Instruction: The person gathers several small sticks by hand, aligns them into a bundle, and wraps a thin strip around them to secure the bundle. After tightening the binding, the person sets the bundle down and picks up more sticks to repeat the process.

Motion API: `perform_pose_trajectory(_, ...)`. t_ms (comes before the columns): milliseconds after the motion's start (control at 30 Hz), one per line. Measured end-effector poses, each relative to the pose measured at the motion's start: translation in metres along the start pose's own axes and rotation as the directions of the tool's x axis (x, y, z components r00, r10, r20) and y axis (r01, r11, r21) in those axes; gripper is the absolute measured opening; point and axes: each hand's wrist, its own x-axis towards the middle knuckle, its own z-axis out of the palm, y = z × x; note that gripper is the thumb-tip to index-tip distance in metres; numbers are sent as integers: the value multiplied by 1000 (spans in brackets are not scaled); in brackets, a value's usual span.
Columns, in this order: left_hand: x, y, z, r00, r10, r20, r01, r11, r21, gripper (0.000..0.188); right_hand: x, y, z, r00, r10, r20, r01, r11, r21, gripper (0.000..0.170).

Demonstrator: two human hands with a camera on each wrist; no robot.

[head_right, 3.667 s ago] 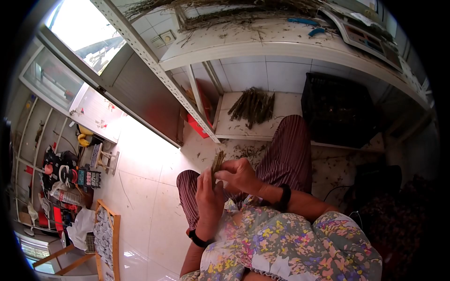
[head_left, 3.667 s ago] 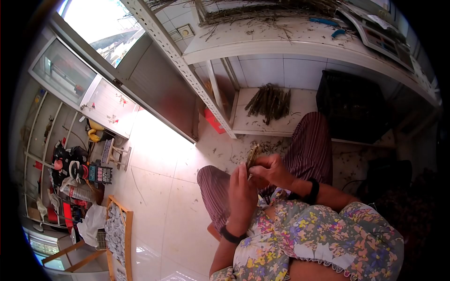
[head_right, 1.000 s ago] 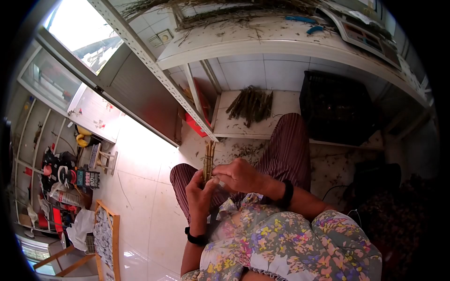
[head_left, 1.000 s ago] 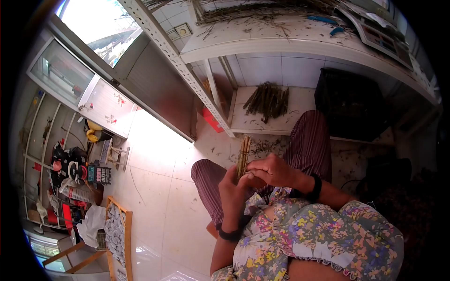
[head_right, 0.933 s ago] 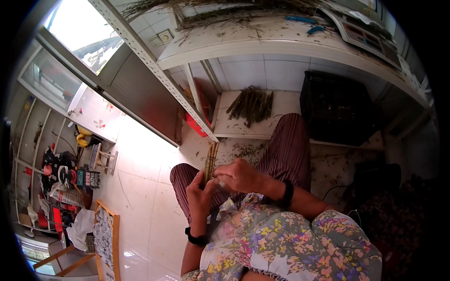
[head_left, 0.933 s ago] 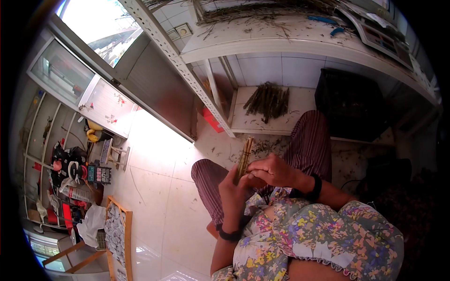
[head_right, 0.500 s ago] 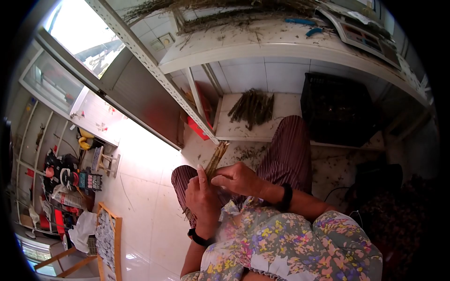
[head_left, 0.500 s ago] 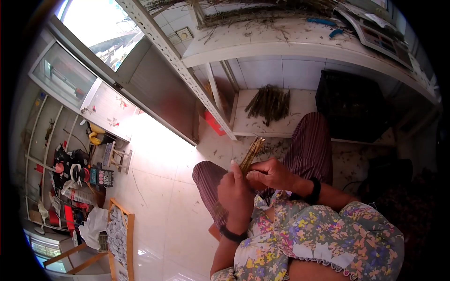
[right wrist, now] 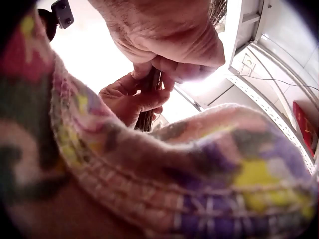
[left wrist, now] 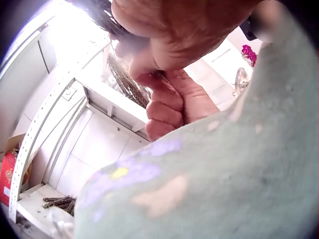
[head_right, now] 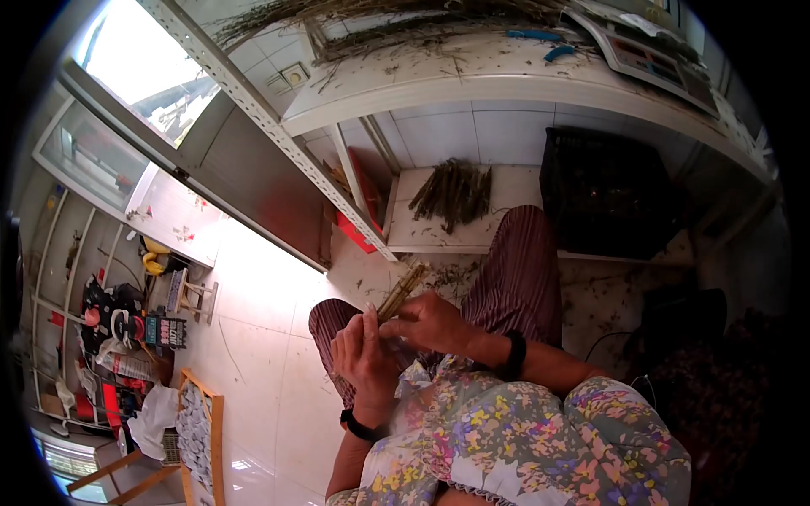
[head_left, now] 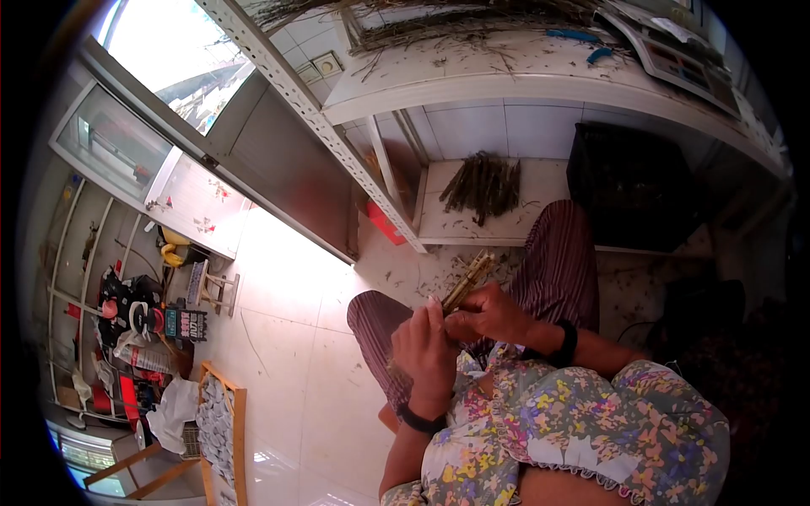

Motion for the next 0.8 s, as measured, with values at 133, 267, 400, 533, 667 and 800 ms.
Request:
perform_pose_trajectory(133,-3,1,-1,1000,6,22,-5,1000,-13,46,-2,-5,-1,986,160,36,-162,984,77,28)
perform_pose_trajectory(267,-6,7,-1,993,-91,81,100,988,-114,45,-2,-3,-1,989,150,17,-150,973,177,26)
perform_pose_trajectory(400,-5,6,-5,977,-162,137,190,957,-221,50,3,4,-10,994,92,60,-103,970,219,19)
perform_pose_trajectory(533,-15,-5,-3,916,-256,308,339,906,-254,57,7,9,-22,981,104,161,-131,977,169,21)
perform_pose_trajectory(667,-22,-3,-6,811,-325,487,526,769,-362,55,9,2,-26,976,86,202,-116,983,142,23)
perform_pose_trajectory(800,-19,-4,-11,677,-357,643,692,606,-393,48,8,8,-27,967,109,232,-153,972,180,23)
